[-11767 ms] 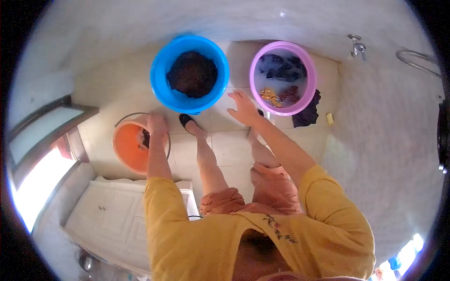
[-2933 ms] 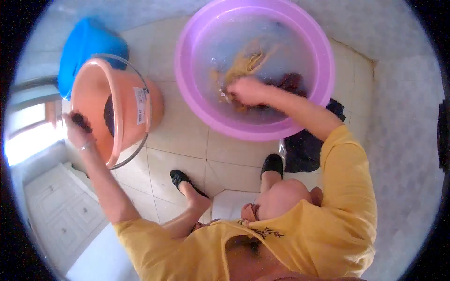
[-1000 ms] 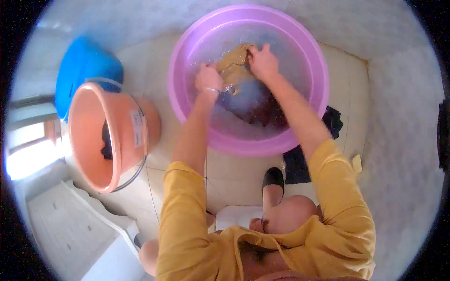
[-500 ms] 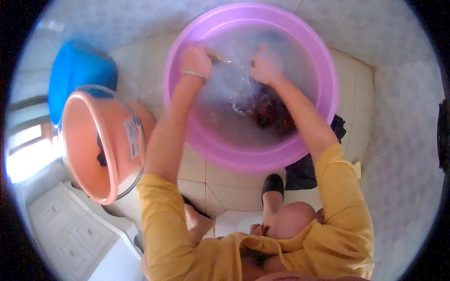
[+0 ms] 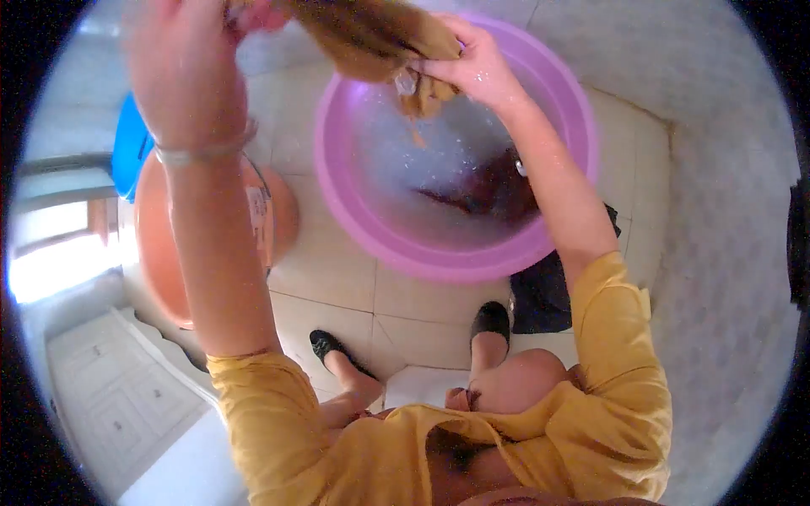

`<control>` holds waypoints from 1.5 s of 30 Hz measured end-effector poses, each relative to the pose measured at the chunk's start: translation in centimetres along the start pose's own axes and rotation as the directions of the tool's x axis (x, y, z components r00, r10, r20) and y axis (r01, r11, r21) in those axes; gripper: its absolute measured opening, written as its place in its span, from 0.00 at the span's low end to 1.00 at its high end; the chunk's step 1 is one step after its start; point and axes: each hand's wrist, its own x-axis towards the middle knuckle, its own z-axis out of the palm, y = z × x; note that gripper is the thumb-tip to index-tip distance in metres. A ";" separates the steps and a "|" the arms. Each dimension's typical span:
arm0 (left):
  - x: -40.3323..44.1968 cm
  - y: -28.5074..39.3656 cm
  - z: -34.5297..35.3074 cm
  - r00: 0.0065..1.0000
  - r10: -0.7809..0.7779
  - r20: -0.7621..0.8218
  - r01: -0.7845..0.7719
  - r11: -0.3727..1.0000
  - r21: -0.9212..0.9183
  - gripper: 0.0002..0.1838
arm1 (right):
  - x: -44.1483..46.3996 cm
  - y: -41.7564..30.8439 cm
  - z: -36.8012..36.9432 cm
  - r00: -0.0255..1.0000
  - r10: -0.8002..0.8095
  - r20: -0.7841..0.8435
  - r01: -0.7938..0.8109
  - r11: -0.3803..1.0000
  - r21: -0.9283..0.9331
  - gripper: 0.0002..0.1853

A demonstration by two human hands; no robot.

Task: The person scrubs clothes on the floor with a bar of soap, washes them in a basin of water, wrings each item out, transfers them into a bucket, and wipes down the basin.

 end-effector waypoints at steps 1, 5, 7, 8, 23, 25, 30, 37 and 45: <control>-1.2 0.6 -0.4 0.895 -0.426 0.129 0.444 0.832 -0.333 0.15 | 0.0 -0.1 -0.2 0.997 -0.074 0.006 0.074 0.995 -0.066 0.30; -9.6 1.2 2.6 0.424 -0.645 0.635 0.898 0.391 -0.203 0.16 | -1.3 4.1 -1.5 0.997 -0.075 -0.007 0.052 0.758 -0.651 0.20; -14.1 2.7 5.8 0.344 -0.602 0.721 0.813 0.575 0.092 0.17 | -2.8 6.2 -0.8 1.000 0.028 -0.006 -0.021 0.570 -0.821 0.21; -18.8 2.6 8.5 0.551 -0.459 0.697 0.759 0.623 -0.190 0.16 | -3.5 7.3 -0.3 0.992 0.127 -0.029 -0.071 0.344 -0.936 0.22; -15.0 15.8 9.5 -0.212 -0.031 0.977 0.383 -0.922 0.054 0.46 | -1.9 1.9 -0.2 0.975 0.174 0.141 0.059 0.408 -0.911 0.11; -15.0 16.4 10.8 -0.229 0.146 0.962 -0.032 -0.989 0.143 0.47 | -2.9 -2.3 -0.1 0.958 0.112 0.264 0.195 0.422 -0.885 0.11; -14.5 18.4 11.5 0.302 -0.096 0.948 -0.326 -0.945 0.008 0.48 | -7.6 -9.9 0.8 0.772 0.087 0.630 0.432 0.654 -0.621 0.10; -18.9 22.7 13.6 0.270 0.011 0.963 -0.108 -0.993 0.042 0.38 | -10.1 -8.6 -3.3 0.568 0.279 0.774 0.091 0.914 -0.396 0.14; -17.8 22.7 11.3 0.573 0.271 0.774 0.177 -0.962 0.205 0.39 | -8.7 -0.3 -4.2 0.719 0.436 0.541 -0.543 0.838 0.046 0.20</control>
